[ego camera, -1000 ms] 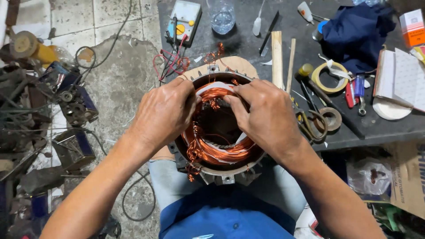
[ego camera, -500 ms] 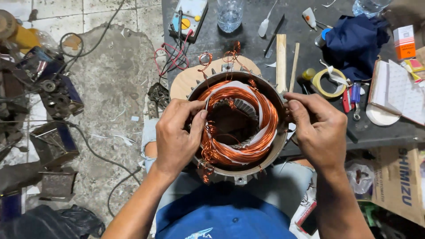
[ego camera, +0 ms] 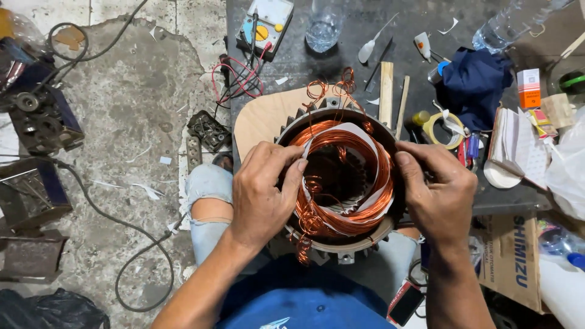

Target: Repairing an electric motor by cutting insulation paper and organizing copper wire windings within the stator slots.

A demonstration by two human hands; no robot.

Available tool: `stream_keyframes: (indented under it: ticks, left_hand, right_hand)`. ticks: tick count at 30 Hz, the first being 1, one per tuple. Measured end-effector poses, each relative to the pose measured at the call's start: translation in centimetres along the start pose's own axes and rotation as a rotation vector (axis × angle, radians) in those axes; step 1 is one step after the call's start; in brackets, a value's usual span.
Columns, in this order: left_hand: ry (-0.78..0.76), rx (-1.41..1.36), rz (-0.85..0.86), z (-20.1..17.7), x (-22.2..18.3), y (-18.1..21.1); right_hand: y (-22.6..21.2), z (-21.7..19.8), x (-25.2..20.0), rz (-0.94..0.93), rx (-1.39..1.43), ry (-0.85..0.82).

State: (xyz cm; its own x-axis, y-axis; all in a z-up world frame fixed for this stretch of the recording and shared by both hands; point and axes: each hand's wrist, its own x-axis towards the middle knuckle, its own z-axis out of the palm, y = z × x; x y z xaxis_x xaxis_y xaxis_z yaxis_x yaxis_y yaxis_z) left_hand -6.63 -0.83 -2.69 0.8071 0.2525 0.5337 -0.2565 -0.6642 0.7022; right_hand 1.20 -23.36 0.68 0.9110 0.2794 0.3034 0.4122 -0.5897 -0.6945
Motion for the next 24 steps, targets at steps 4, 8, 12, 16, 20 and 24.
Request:
stream_keyframes:
  ticks: [4,8,12,16,20,24]
  left_hand:
    - [-0.124,-0.022,-0.096,-0.4,1.3,0.5]
    - [-0.168,0.038,-0.088,-0.4,2.1,1.0]
    - [-0.156,0.076,-0.041,0.2,1.7,0.7]
    - [-0.123,0.164,0.076,0.5,1.1,0.2]
    - [-0.137,0.185,0.114,0.1,1.4,0.2]
    - [-0.130,0.182,0.152,0.0,1.6,-0.2]
  right_hand:
    - [-0.9,1.4,1.9,-0.227,-0.021,-0.004]
    - [-0.9,3.3,4.3,-0.447,-0.101,-0.066]
    - [-0.5,4.3,5.2,-0.534,-0.154,-0.095]
    - [0.5,4.1,5.3,-0.637,-0.208,-0.141]
    - [1.1,4.0,5.5,-0.729,-0.231,-0.185]
    - [0.5,4.0,6.0,-0.712,-0.263,-0.196]
